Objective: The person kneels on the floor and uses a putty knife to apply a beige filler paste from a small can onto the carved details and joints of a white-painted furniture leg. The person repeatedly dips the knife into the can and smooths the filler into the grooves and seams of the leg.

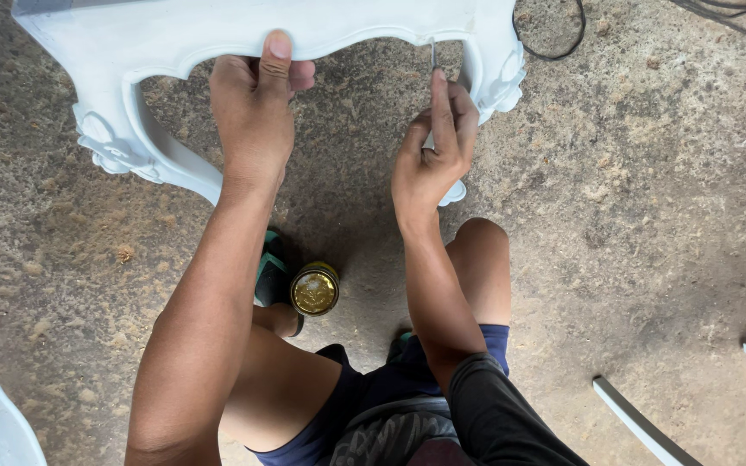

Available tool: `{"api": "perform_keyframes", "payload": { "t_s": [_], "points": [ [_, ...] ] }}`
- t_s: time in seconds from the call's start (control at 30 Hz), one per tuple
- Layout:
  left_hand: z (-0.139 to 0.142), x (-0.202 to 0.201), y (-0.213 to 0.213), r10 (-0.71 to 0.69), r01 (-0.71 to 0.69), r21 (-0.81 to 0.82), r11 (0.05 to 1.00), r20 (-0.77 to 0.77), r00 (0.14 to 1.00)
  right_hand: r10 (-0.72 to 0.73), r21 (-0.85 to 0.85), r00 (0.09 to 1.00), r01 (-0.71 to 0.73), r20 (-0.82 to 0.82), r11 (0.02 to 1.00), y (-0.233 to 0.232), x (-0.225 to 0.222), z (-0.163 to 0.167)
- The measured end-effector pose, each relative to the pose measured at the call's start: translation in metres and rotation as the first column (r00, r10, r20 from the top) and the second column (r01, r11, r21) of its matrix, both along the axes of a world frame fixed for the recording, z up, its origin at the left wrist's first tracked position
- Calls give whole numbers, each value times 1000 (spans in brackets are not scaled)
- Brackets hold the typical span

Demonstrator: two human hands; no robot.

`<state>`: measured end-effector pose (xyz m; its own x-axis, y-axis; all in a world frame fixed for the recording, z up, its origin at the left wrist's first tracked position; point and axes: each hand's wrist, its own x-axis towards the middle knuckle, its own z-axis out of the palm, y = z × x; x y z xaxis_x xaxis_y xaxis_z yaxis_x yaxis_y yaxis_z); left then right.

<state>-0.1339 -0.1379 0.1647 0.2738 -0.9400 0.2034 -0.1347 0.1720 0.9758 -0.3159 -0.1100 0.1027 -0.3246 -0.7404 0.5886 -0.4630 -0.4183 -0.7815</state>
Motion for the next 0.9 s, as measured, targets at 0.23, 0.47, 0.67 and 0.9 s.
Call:
{"api": "perform_keyframes", "payload": {
  "t_s": [0.23,0.47,0.67,0.9],
  "points": [
    [0,1,0,6,-6,27,1000,0,1000,46,-71,999,-44,27,996,1,13,-6],
    [2,2,2,14,-15,53,998,25,1000,49,-103,997,-43,55,994,-8,25,-13],
    [2,2,1,-5,5,37,999,-15,1000,-87,-127,996,86,-7,988,-24,36,-28],
    [7,1,4,-8,8,51,999,1,1000,-71,-118,997,69,-11,991,-20,29,-31]
  ]
}}
